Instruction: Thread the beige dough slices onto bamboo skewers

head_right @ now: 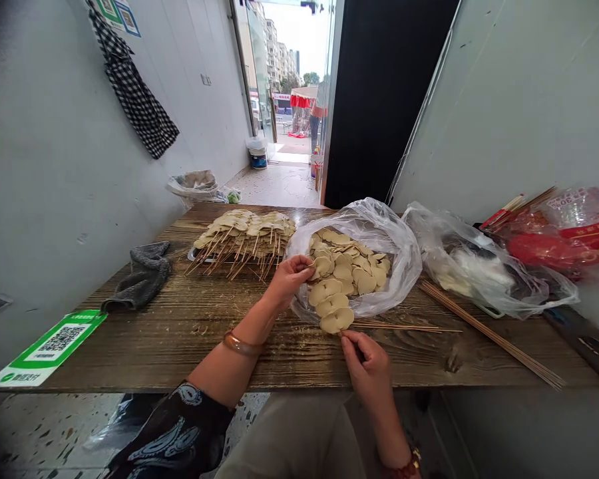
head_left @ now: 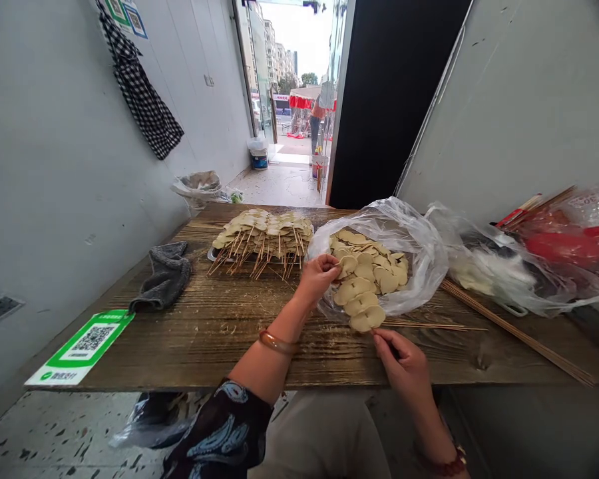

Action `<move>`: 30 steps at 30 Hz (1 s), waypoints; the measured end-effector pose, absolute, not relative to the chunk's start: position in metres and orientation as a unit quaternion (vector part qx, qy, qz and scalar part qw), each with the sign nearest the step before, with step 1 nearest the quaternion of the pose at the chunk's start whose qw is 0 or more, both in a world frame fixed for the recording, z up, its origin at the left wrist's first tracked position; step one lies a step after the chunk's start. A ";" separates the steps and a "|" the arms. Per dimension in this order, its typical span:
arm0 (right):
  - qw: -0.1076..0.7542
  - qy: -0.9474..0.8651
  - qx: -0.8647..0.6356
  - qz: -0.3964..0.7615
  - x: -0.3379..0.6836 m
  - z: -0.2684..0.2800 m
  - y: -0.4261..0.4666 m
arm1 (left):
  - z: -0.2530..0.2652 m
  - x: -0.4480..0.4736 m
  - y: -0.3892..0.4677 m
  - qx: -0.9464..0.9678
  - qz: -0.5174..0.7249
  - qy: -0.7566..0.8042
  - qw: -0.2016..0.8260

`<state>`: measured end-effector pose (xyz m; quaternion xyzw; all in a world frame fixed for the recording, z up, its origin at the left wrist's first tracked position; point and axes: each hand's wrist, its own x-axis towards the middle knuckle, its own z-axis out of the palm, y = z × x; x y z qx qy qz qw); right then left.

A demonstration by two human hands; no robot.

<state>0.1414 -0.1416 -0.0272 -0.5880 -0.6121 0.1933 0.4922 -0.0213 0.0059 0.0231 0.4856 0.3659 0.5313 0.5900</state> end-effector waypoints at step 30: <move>0.484 -0.605 -0.588 0.232 0.142 -0.031 -0.140 | 0.019 -0.013 -0.004 0.454 0.494 0.319 0.669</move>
